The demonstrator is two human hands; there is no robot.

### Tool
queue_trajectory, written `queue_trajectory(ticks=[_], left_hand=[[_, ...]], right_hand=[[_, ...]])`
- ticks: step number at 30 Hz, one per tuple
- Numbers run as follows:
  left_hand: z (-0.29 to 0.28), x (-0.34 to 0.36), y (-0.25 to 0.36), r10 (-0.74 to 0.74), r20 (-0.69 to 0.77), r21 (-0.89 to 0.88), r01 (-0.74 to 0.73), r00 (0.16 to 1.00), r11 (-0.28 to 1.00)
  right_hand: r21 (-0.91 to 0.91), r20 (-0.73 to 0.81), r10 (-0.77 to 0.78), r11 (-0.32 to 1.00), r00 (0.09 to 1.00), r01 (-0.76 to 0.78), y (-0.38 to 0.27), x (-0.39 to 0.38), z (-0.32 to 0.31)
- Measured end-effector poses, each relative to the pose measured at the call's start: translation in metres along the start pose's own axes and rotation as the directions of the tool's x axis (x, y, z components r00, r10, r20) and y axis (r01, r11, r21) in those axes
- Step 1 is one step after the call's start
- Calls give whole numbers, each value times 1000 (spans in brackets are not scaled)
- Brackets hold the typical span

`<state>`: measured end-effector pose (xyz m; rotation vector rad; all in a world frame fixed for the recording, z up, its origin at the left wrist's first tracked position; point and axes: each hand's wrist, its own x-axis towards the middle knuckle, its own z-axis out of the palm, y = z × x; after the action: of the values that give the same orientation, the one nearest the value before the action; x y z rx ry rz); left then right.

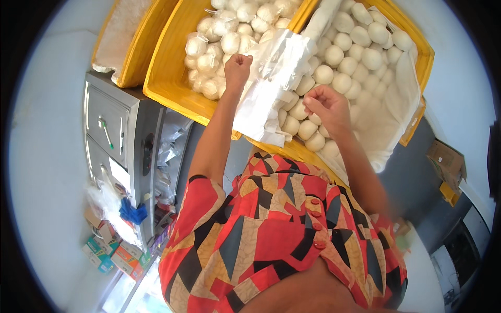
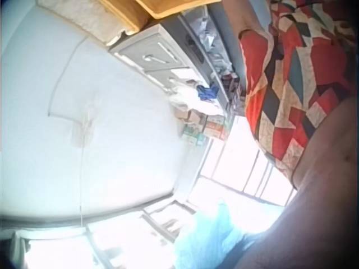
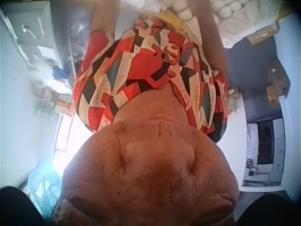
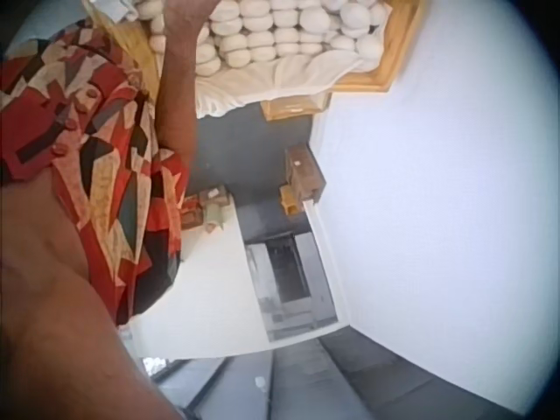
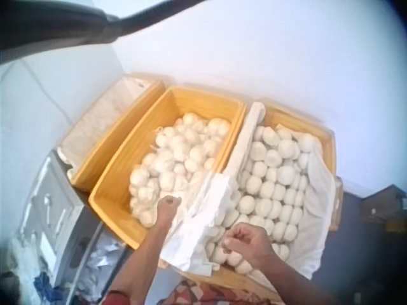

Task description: The person repeatedly picks white dough balls from a yellow bin, places them into small clear plastic bags, ties the bags, and sets them aside in an adjacent bin. The process is repeated continuously throughout the clip.

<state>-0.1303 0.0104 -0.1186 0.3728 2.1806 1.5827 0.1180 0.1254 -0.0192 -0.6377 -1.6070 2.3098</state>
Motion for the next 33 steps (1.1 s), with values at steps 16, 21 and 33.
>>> queue_trajectory(ticks=[16, 21, 33], left_hand=[[87, -34, 19, 564, 628, 385, -844, 537, 374], [78, -20, -23, 535, 661, 502, -840, 526, 204], [112, -97, 97, 104, 776, 19, -188, 623, 982]], right_hand=[[666, -497, 38, 658, 867, 353, 54, 36, -92], [551, -649, -120, 608, 751, 572, 26, -8, -155], [-463, -402, -443, 854, 801, 240, -20, -63, -138]])
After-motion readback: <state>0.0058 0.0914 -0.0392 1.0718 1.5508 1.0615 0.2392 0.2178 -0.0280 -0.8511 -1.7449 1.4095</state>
